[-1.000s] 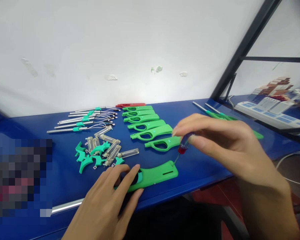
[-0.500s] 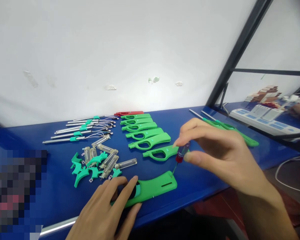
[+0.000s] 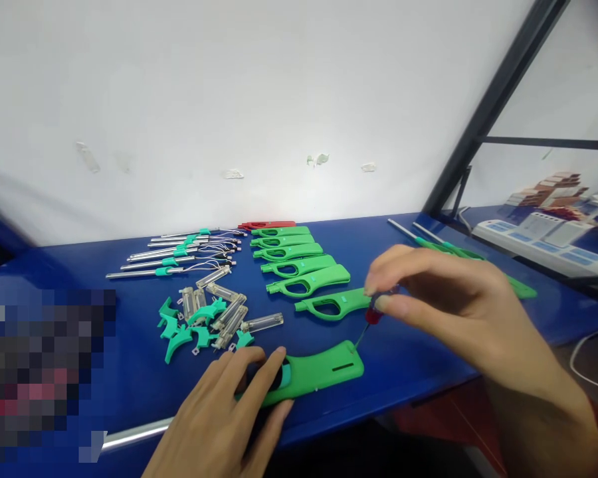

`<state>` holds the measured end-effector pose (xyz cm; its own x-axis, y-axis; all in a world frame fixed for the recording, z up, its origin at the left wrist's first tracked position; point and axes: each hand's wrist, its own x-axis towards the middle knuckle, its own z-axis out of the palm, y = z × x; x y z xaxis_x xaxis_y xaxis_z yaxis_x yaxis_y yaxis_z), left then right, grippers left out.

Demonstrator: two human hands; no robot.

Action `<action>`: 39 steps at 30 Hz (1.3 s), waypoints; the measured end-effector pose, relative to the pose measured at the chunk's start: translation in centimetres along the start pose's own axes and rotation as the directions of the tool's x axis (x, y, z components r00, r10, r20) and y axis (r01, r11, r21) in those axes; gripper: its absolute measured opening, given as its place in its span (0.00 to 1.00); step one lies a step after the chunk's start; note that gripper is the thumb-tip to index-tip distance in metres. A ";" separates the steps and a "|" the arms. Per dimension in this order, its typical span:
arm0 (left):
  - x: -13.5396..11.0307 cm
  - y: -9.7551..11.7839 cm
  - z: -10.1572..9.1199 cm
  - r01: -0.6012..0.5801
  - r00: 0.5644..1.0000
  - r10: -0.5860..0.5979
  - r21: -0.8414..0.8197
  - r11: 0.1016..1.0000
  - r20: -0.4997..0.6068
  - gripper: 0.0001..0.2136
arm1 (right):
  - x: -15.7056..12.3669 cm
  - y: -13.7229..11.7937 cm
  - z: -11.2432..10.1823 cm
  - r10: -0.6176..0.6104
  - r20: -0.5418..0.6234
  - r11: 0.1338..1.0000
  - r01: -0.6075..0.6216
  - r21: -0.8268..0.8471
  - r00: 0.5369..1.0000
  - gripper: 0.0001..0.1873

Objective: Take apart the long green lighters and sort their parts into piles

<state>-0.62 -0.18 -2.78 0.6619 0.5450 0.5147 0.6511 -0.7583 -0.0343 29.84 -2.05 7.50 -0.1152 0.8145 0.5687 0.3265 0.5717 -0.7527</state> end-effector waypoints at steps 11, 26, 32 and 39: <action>0.8 0.7 -0.6 -0.008 0.997 0.009 0.019 1.000 -0.081 0.19 | -0.1 -0.2 0.0 0.002 0.036 0.999 0.000 -0.044 0.999 0.09; 0.6 0.7 -0.4 -0.003 0.998 0.004 0.010 1.000 -0.064 0.19 | 0.0 -0.1 0.3 -0.058 0.011 0.997 0.059 -0.056 0.998 0.07; 0.8 0.8 -0.5 -0.001 0.998 0.000 -0.026 1.000 -0.061 0.18 | -0.2 -0.2 0.3 0.001 0.034 0.999 0.001 -0.054 0.999 0.09; 0.7 0.8 -0.6 0.006 0.999 -0.008 -0.040 0.999 -0.053 0.18 | -0.2 -0.1 0.2 -0.027 0.001 0.998 0.027 -0.059 1.000 0.10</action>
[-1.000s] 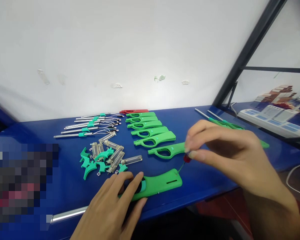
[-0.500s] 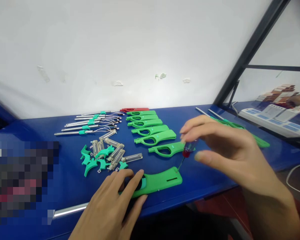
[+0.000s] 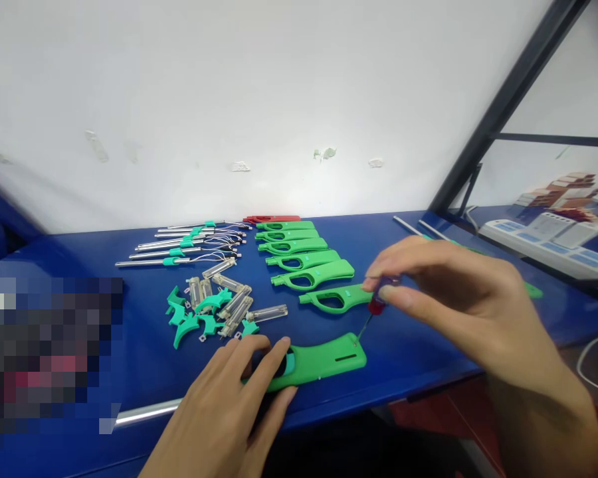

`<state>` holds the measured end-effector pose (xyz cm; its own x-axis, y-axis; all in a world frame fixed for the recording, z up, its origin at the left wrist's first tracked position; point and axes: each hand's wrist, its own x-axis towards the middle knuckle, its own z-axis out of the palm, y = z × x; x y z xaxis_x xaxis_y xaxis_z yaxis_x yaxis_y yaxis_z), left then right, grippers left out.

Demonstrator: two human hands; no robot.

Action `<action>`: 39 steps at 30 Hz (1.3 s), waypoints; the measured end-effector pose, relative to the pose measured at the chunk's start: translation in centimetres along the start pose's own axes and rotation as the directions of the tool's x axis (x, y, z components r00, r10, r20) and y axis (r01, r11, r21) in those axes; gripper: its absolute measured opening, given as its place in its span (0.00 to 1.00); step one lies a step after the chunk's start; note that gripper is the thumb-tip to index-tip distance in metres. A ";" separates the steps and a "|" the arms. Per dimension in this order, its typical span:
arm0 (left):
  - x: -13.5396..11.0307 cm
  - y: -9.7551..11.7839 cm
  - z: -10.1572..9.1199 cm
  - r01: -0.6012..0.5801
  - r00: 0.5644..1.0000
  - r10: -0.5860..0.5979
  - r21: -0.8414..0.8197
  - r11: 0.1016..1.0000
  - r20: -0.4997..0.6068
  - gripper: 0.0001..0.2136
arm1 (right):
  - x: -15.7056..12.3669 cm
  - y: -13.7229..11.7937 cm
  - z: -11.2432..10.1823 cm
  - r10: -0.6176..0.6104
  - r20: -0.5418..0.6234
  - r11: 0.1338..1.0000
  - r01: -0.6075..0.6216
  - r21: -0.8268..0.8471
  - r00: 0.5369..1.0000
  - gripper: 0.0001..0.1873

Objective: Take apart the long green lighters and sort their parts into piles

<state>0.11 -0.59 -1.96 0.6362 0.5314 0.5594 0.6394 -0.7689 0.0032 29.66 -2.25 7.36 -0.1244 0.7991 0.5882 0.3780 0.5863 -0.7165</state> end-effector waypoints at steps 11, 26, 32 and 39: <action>0.1 0.2 0.0 0.016 1.000 -0.015 -0.033 0.999 0.006 0.17 | -0.1 0.2 -0.2 -0.002 0.078 0.998 0.007 -0.064 0.997 0.13; -0.6 -0.4 0.4 0.015 0.999 -0.014 -0.026 1.000 0.045 0.20 | -0.1 -0.2 -0.4 0.002 0.106 0.998 0.005 -0.067 0.994 0.11; -0.2 -0.2 0.2 0.010 1.000 -0.009 -0.034 0.999 0.022 0.19 | -0.2 -0.1 -0.2 0.069 0.118 0.994 -0.059 -0.088 0.991 0.16; -0.2 -0.2 0.2 0.011 1.000 -0.011 -0.040 0.999 0.008 0.19 | -0.5 -0.8 -0.6 0.062 0.065 0.996 -0.057 -0.073 0.996 0.16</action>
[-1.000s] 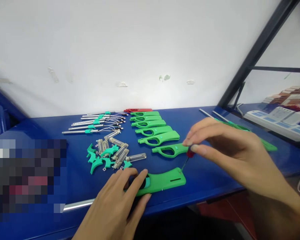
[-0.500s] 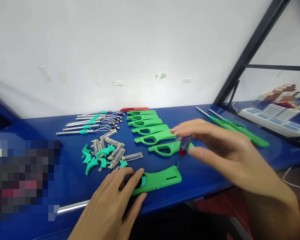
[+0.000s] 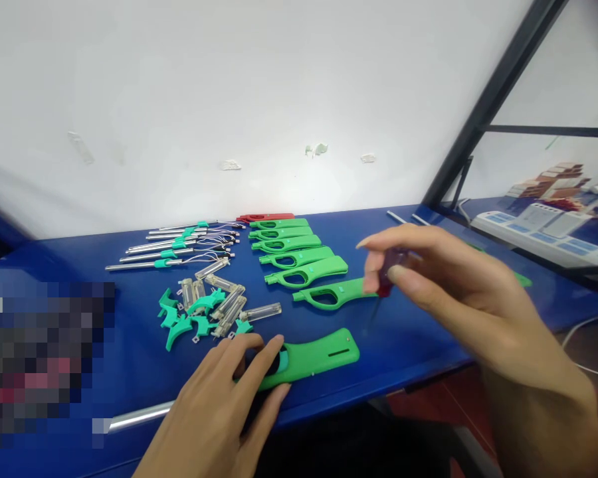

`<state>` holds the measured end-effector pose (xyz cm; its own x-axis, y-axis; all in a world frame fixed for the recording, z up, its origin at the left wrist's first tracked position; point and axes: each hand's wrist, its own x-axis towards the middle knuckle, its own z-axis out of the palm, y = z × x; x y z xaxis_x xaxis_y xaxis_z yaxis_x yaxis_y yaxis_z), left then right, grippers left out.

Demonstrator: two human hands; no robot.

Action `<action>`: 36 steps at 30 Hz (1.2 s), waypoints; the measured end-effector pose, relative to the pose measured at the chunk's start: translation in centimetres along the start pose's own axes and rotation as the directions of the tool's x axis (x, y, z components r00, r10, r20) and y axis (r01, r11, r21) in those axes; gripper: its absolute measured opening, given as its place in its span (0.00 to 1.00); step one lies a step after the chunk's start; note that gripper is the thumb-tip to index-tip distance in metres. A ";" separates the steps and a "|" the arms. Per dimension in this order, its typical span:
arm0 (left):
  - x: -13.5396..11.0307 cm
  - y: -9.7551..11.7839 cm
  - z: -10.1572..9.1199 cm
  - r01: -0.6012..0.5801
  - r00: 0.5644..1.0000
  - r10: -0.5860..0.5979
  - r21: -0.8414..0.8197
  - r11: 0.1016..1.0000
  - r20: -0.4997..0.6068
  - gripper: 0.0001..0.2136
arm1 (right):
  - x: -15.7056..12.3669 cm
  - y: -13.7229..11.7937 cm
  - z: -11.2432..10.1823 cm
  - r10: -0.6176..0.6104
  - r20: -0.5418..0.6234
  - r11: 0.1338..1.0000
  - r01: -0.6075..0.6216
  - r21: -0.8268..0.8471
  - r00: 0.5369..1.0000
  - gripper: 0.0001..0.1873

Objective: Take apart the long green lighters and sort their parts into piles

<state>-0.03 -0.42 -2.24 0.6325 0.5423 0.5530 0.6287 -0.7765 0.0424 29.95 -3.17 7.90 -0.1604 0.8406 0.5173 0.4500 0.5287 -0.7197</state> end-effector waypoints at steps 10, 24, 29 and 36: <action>-0.3 -0.1 0.2 0.016 0.999 -0.015 -0.015 1.000 0.029 0.20 | -0.2 2.7 -0.8 0.291 0.376 0.875 -0.086 -0.477 0.880 0.07; -0.6 -0.3 -0.1 0.036 0.994 -0.031 -0.054 0.998 0.101 0.22 | 0.3 3.4 0.1 0.291 0.470 0.888 -0.052 -0.456 0.833 0.07; 0.1 0.0 -0.5 0.028 0.995 -0.019 -0.096 0.995 0.097 0.19 | 0.5 3.4 0.2 0.252 0.502 0.894 0.000 -0.449 0.828 0.09; 0.4 0.4 -0.7 0.045 0.996 -0.035 -0.130 0.990 0.078 0.16 | 0.5 2.3 0.4 0.157 0.368 0.942 -0.027 -0.336 0.917 0.10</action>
<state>0.12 -0.70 -1.39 0.6434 0.5927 0.4844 0.5924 -0.7863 0.1753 30.60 -1.53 6.32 -0.3993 0.8968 0.1908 0.7229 0.4359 -0.5361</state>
